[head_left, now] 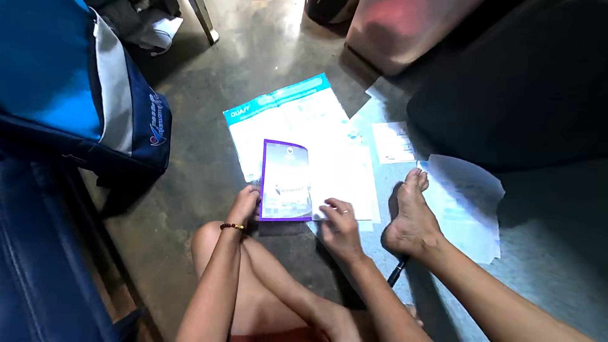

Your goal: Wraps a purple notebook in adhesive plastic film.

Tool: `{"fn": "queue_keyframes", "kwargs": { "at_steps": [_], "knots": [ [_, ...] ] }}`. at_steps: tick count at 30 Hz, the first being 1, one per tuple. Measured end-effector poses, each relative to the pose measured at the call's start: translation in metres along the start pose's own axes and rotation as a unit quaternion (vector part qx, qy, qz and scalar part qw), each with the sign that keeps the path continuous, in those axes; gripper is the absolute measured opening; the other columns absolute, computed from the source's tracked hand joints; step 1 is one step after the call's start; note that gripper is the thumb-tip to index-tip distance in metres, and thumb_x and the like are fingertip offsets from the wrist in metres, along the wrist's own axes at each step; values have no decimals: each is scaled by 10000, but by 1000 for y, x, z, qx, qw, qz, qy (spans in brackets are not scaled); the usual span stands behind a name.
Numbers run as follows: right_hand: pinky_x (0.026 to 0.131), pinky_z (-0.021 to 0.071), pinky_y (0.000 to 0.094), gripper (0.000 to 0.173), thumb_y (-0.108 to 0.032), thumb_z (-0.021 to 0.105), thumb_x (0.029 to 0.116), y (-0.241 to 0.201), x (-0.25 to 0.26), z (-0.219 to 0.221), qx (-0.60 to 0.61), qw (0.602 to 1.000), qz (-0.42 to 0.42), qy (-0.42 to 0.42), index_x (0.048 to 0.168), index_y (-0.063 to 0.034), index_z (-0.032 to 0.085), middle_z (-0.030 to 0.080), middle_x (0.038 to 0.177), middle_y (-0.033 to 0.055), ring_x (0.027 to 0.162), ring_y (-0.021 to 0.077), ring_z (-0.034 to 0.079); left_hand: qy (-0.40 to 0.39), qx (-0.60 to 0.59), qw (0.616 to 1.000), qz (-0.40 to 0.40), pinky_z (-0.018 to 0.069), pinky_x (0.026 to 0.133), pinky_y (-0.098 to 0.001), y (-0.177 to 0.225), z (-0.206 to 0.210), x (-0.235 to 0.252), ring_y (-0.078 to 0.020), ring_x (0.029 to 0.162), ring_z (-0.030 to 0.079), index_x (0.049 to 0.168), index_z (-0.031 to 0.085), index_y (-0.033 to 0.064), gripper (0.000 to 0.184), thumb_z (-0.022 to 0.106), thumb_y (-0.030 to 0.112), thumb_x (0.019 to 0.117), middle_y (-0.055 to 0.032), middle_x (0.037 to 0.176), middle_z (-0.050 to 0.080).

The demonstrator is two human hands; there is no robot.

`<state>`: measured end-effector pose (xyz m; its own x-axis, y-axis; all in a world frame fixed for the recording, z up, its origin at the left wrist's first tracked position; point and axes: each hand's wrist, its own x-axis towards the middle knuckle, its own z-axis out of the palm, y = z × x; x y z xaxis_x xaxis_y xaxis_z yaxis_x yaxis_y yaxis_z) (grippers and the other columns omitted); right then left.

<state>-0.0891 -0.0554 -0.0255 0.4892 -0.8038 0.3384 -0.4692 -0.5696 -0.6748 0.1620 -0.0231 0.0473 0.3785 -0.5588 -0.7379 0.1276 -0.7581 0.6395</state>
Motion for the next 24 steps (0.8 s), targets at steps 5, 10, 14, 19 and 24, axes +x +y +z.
{"fn": "queue_keyframes", "kwargs": {
  "at_steps": [5, 10, 14, 19, 24],
  "knots": [
    [1022, 477, 573, 640, -310, 787, 724, -2, -24, 27, -7, 998, -28, -61, 1250, 33, 664, 632, 1304, 275, 1201, 457, 608, -15, -20, 999, -24, 558, 554, -321, -4, -2, -5, -179, 616, 611, 1175, 539, 7, 204, 409, 137, 1087, -113, 819, 578],
    [1019, 502, 479, 419, -360, 693, 896, 5, -26, 46, -55, 993, -102, 13, 1145, -24, 720, 683, 1231, 254, 1150, 405, 658, -13, -29, 999, 12, 518, 523, -267, -5, -3, -8, -135, 570, 576, 1167, 560, -12, 181, 441, 85, 1072, -94, 782, 581],
    [1014, 509, 430, 286, -265, 631, 971, 5, -22, 52, -41, 987, -149, 35, 1112, -35, 727, 696, 1190, 251, 1130, 376, 670, -26, -42, 998, 29, 513, 548, -263, -3, -6, -11, -132, 587, 567, 1173, 565, -17, 177, 455, 63, 1061, -86, 781, 567],
    [1024, 485, 425, 306, -256, 569, 1004, 5, -22, 53, -40, 985, -168, 20, 1165, -48, 726, 689, 1224, 246, 1139, 370, 658, -57, -121, 991, 1, 544, 577, -279, 0, -10, -14, -149, 643, 618, 1155, 558, -14, 168, 437, 39, 1051, -97, 831, 609],
    [1033, 472, 401, 318, -250, 539, 1021, 3, -23, 56, -46, 984, -173, 20, 1194, -61, 728, 690, 1241, 229, 1148, 363, 649, -94, -206, 973, -34, 541, 559, -292, 0, -15, -14, -170, 675, 647, 1160, 559, 34, 199, 394, 76, 1055, -99, 860, 640]
  ]
}}
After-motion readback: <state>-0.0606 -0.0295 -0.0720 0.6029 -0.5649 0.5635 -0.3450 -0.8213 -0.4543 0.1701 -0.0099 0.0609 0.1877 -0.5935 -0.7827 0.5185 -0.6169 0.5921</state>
